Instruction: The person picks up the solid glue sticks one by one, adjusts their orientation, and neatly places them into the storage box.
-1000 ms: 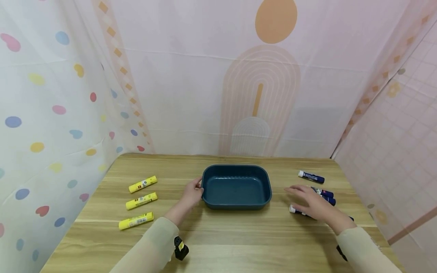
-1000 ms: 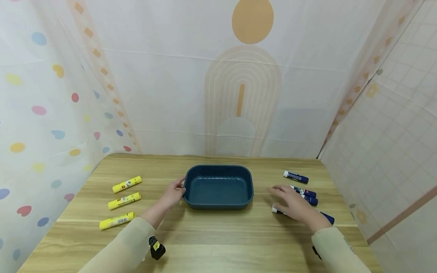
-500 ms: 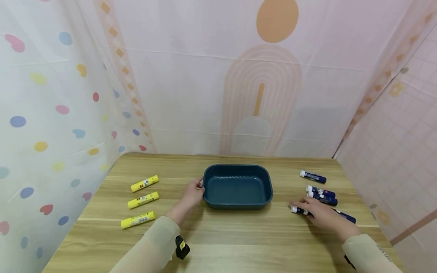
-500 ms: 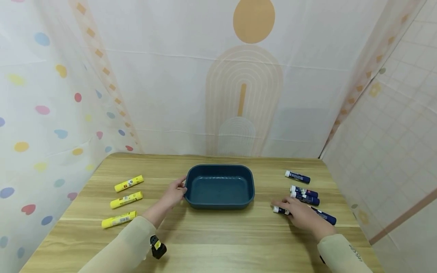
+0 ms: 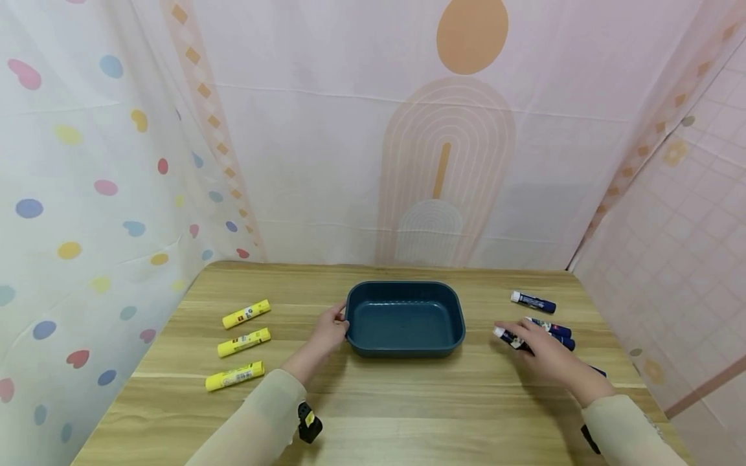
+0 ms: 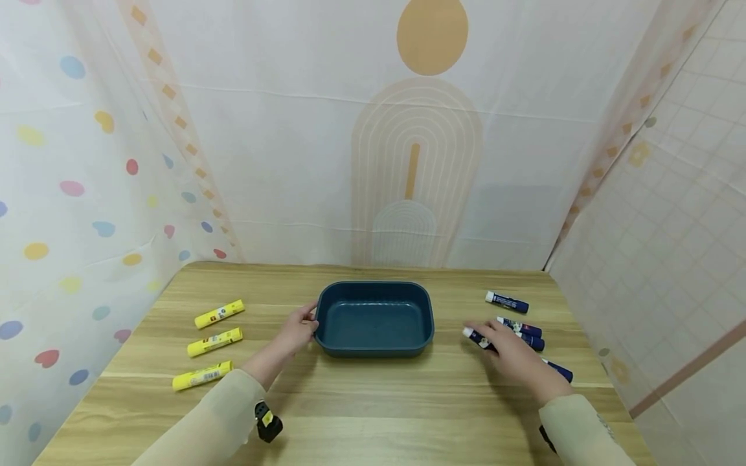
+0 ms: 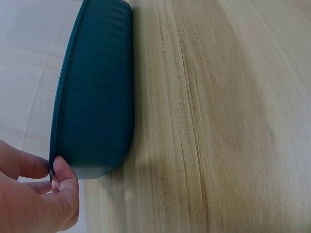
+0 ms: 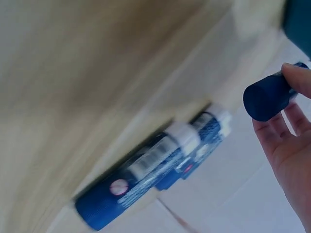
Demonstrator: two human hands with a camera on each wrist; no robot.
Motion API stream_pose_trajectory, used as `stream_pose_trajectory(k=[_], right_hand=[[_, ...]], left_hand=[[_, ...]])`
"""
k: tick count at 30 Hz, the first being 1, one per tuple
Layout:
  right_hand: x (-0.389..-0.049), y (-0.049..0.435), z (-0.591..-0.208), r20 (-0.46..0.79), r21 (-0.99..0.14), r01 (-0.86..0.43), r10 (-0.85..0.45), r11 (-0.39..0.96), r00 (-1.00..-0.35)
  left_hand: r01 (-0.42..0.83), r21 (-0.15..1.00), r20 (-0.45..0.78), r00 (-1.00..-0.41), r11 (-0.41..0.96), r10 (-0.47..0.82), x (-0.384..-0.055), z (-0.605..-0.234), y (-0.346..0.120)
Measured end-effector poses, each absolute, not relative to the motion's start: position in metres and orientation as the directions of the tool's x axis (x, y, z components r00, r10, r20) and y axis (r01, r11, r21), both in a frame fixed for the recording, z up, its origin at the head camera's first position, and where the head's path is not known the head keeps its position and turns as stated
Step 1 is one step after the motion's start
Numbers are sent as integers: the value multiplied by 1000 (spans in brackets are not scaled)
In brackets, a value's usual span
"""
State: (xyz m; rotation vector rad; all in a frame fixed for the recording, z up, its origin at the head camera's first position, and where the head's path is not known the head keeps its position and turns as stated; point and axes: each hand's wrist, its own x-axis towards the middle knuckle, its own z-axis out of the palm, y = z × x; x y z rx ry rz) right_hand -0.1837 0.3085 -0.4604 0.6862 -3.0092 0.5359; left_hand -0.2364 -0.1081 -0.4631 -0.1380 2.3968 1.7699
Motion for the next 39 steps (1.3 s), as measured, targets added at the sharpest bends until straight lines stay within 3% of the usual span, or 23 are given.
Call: stream_pose_trajectory(k=[11, 18, 22, 26, 39], right_hand=[[-202, 281, -450, 100, -615, -243, -231, 750, -968], [-214, 248, -427, -178, -882, 133, -58, 452, -982], [-221, 224, -420, -249, -924, 215, -69, 317, -966], [-228, 196, -418, -264, -936, 231, -97, 267, -959], [-252, 109, -441, -288, -932, 254, -102, 258, -952]], left_hand=[[-180, 942, -196, -980, 283, 31, -238, -465, -109], [-178, 941, -200, -979, 287, 47, -239, -464, -110], [-182, 939, -208, -976, 293, 59, -239, -464, -112], [-183, 939, -209, -976, 290, 60, -239, -464, -113], [-158, 941, -182, -982, 298, 52, -243, -467, -114]])
